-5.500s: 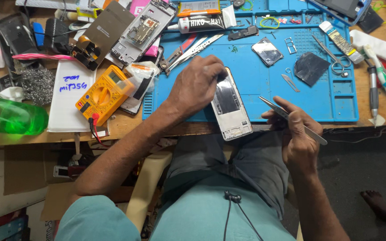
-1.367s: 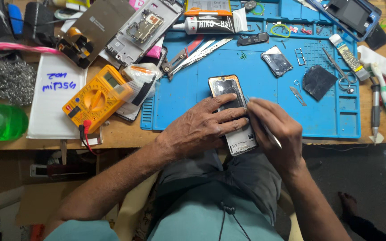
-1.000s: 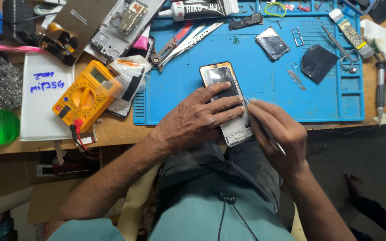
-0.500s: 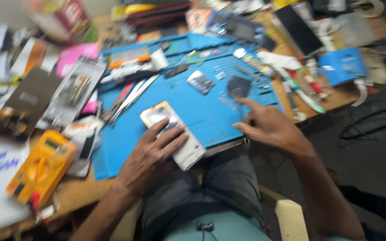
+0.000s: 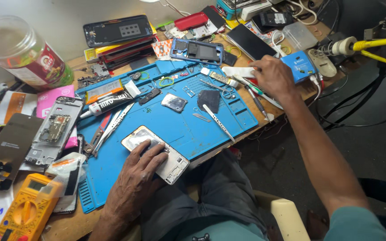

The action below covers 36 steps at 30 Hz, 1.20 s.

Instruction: The person disassembles a smartphone, removes the screen assembly, and cleans the internal frame using a metal spudger and a spray bottle. They scrape adhesive residue from the frame and wipe it with a cloth.

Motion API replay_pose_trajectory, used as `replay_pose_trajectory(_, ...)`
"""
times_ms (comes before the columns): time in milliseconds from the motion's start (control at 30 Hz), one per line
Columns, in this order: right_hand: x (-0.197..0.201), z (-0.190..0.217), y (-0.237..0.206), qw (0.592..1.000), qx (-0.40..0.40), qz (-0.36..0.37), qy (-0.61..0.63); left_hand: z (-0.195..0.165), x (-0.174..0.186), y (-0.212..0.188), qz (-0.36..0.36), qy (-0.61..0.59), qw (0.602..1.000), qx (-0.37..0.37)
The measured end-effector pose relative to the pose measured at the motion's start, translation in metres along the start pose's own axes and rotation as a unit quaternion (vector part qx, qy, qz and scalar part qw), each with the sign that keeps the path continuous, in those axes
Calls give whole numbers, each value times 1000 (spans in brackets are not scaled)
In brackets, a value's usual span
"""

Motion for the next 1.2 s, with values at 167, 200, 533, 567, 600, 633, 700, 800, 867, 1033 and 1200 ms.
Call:
replay_pose_trajectory(167,-12,-9,17,999,32,9,-23,5,-5,-3,-4,9,1000,6)
replay_pose_trajectory(200,-12,-14,17,999,23,-26,26,7,-6,-4,-17,12,1000,-14)
replay_pose_trajectory(533,-52,-7,39,993,107,21,45,12,-1,-17,-59,0,998,-38)
replay_pose_trajectory(567,-50,-10,39,989,98,-5,108,11,-1,-15,-59,-3,997,-40)
replay_pose_trajectory(600,-48,-14,39,981,89,-31,171,11,-3,-13,-55,-1,998,-42)
replay_pose_trajectory(633,-49,-13,41,977,99,-52,180,11,-3,-13,-49,4,998,-42)
replay_pose_trajectory(700,-56,-6,48,976,141,-84,146,16,-4,-15,-42,12,998,-43)
replay_pose_trajectory(800,-89,33,58,956,163,-35,242,21,-9,-16,-54,16,998,-42)
replay_pose_trajectory(867,-98,70,45,941,167,19,293,24,-14,-15,-64,18,996,-52)
replay_pose_trajectory(1033,-68,210,-5,912,343,74,215,28,-25,-19,-68,24,996,-49)
replay_pose_trajectory(1200,-44,309,-9,917,361,131,108,32,-30,-18,-77,34,995,-58)
Point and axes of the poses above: each hand's wrist, its own y-axis towards the middle knuckle, its own x-axis out of the back of the hand, z = x × y, the point moved 2 cm from there along y, towards the middle knuckle, and after that the axes turned 8 degrees about y, right-handed, at the moved point
